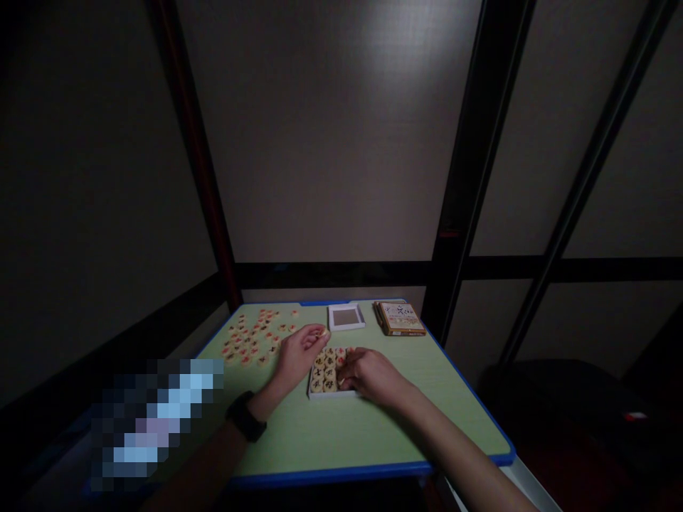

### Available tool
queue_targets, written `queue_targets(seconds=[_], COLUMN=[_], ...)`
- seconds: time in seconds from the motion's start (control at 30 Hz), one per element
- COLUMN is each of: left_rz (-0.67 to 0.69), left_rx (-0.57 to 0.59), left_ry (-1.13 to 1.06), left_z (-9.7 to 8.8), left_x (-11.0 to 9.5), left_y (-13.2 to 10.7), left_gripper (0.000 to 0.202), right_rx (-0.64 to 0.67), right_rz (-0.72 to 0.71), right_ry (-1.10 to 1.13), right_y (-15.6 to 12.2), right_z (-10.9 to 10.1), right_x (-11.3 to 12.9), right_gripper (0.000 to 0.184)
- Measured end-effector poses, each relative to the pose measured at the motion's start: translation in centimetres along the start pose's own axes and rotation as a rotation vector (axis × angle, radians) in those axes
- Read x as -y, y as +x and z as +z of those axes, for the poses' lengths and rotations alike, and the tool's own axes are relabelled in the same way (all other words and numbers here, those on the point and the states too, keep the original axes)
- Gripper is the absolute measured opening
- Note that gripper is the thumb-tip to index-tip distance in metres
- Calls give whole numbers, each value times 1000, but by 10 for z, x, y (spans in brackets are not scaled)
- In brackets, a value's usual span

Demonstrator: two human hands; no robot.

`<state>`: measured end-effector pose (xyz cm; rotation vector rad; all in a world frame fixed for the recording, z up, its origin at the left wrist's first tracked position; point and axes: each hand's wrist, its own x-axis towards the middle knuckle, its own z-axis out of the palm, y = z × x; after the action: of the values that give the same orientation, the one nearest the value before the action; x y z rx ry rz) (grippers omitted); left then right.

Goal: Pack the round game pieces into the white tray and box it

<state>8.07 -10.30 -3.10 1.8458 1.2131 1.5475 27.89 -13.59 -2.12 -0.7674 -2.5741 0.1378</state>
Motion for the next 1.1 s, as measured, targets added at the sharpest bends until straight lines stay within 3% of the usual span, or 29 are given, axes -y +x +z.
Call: queue_targets(seconds=[0.33,0.57,0.8,0.97,1.1], left_rz=[6,1,20,10,69], left_rx=[25,34,33,45,39], left_ry=[39,40,48,55,93], left_z=[1,0,0,1,0], left_x=[-3,-6,-6,-5,-3], left_y=[-1,-2,-3,-3,-3], left_gripper=[12,13,13,17,20], right_rx=[-3,5,-16,-13,-144], right_rz=[86,252,194,229,270], right_ry=[-29,-38,-64,-67,-35], right_y=[1,2,2,2,2], right_z=[-1,3,7,4,0], right_x=[0,0,-2,2,3], right_gripper=[26,27,25,22,13])
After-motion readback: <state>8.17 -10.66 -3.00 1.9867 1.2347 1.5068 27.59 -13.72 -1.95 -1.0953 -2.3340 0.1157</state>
